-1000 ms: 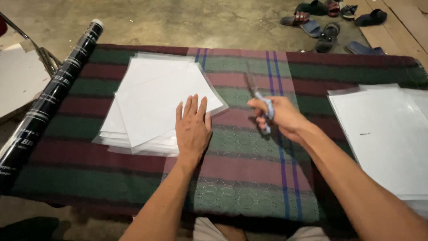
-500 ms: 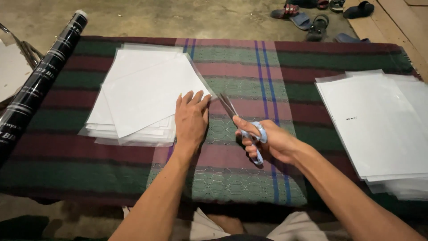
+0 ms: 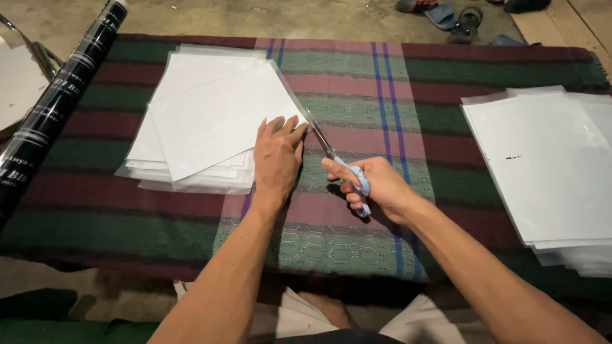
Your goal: The person uses scissors to cut white paper sheets into smaller pieces. They handle the paper one at a time, cutting along the edges and stacking the finished pieces on the table.
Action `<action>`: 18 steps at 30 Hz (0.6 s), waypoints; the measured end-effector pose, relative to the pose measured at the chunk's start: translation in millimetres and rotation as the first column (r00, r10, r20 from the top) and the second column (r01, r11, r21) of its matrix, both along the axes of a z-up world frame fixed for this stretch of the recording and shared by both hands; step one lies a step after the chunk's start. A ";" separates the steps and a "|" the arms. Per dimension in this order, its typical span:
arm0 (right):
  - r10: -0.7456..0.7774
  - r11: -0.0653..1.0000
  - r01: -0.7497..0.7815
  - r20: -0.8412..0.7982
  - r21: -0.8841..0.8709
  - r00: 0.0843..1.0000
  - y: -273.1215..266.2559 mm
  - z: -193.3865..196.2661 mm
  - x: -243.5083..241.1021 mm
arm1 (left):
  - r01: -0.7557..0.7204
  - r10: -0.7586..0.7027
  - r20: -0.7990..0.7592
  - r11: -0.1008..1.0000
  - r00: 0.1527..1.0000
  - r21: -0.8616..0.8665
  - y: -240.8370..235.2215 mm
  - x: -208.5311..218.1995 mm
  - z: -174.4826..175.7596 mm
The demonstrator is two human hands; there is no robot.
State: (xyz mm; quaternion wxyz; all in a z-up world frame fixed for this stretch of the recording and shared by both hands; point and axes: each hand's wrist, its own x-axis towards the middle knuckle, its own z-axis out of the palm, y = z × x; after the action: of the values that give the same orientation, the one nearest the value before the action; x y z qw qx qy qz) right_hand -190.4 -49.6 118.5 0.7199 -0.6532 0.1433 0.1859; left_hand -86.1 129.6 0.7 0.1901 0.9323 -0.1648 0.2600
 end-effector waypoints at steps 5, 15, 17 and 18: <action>0.001 0.999 -0.001 -0.003 -0.040 1.000 -3.8 -2.8 1.7 | -0.002 0.002 -0.032 1.000 0.999 -0.013 0.0 -2.1 5.3; 0.014 0.992 -0.019 -0.040 -0.122 0.999 -4.2 10.7 -6.1 | -0.009 0.007 -0.080 1.000 0.997 -0.029 -1.3 -9.6 18.6; 0.018 0.993 -0.023 -0.046 -0.112 0.999 -14.1 -6.6 1.7 | -0.014 0.011 -0.079 0.999 0.997 -0.029 -1.6 -9.0 15.3; 0.021 0.994 -0.027 -0.051 -0.102 0.998 -18.9 -15.0 5.9 | -0.018 0.016 -0.076 0.999 0.997 -0.029 -1.7 -8.4 13.9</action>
State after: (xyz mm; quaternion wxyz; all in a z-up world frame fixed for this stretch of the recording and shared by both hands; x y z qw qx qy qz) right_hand -184.5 -68.5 103.4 0.6791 -0.6864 0.1627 0.2031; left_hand -94.5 128.0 14.6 0.2076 0.9399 -0.1456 0.2285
